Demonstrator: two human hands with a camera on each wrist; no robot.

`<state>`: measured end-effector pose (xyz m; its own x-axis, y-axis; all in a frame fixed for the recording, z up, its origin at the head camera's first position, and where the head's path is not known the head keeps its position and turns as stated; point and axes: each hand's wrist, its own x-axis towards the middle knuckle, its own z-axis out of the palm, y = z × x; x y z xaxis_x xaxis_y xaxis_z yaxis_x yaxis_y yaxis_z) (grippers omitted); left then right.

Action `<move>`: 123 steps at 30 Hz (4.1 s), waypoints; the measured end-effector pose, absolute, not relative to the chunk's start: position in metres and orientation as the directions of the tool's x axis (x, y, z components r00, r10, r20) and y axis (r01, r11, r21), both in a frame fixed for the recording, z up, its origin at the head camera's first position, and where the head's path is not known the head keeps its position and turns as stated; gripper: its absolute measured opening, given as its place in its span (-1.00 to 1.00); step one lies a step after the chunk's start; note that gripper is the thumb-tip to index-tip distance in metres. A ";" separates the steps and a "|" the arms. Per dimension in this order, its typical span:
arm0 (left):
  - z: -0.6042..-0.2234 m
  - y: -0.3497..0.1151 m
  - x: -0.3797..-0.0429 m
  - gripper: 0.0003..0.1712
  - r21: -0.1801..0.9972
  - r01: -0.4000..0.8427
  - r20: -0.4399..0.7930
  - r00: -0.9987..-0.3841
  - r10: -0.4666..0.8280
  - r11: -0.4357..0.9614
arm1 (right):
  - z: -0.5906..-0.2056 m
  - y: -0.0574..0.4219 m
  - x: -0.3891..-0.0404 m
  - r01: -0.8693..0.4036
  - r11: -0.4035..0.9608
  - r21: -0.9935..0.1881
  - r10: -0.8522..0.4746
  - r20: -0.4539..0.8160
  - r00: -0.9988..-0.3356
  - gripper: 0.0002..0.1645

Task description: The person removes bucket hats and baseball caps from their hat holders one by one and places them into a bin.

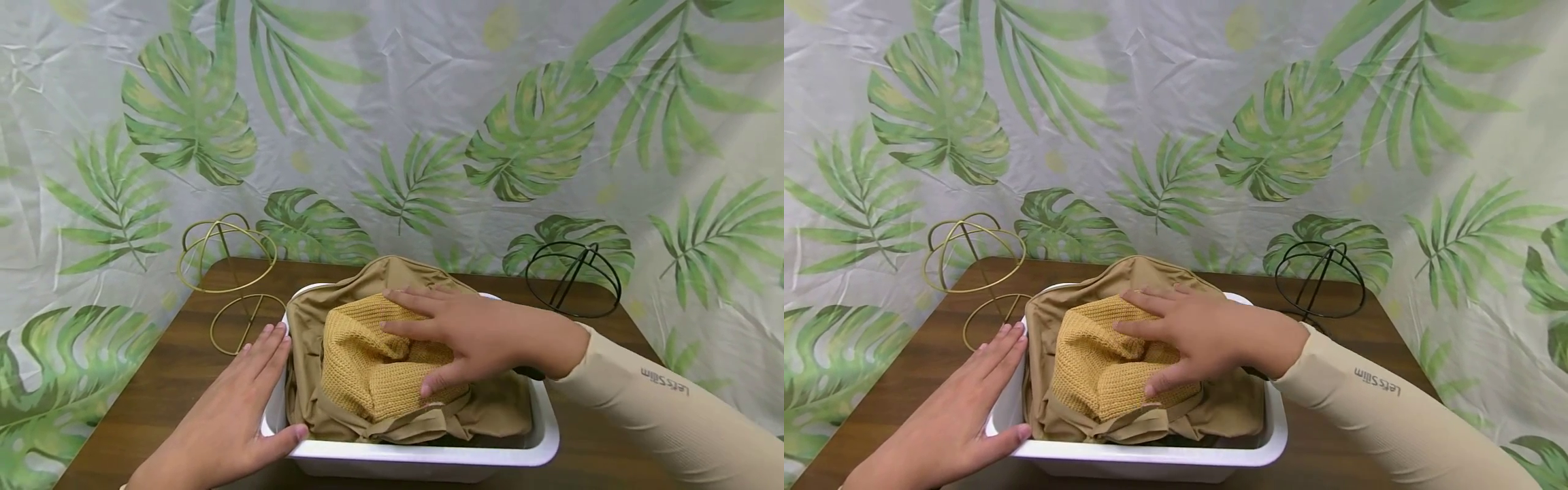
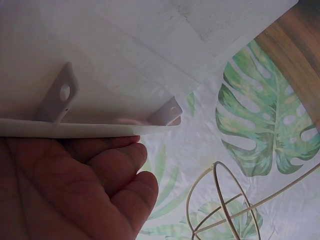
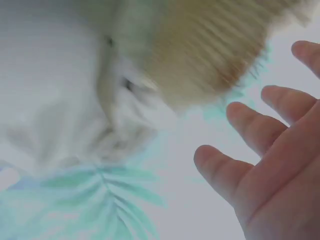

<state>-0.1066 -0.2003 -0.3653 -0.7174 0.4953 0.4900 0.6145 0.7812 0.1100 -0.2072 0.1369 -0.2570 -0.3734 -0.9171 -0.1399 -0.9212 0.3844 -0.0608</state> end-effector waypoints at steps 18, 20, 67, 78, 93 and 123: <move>-0.365 -0.200 -0.106 0.15 0.123 0.605 0.483 -0.729 0.485 0.787 | -0.271 0.103 -0.167 -0.952 0.246 0.180 -0.955 -0.124 -0.270 -0.07; -0.365 -0.200 -0.106 0.15 0.120 0.607 0.484 -0.727 0.487 0.786 | -0.275 0.101 -0.174 -0.954 0.238 0.184 -0.957 -0.126 -0.263 -0.05; -0.362 -0.199 -0.106 0.13 0.109 0.624 0.493 -0.710 0.503 0.774 | -0.342 0.094 -0.236 -0.967 0.252 -0.034 -0.944 -0.231 -0.238 -0.09; -0.362 -0.201 -0.105 0.14 0.102 0.632 0.495 -0.702 0.511 0.768 | -0.360 0.085 -0.239 -0.966 0.249 -0.066 -0.935 -0.278 -0.221 -0.10; -0.365 -0.199 -0.103 0.13 0.092 0.622 0.495 -0.706 0.506 0.778 | -0.353 0.088 -0.238 -0.956 0.278 -0.094 -0.922 -0.305 -0.238 -0.12; -0.366 -0.199 -0.103 0.12 0.101 0.602 0.484 -0.725 0.490 0.792 | -0.294 0.081 -0.261 -0.950 0.309 -0.042 -0.941 -0.157 -0.299 0.20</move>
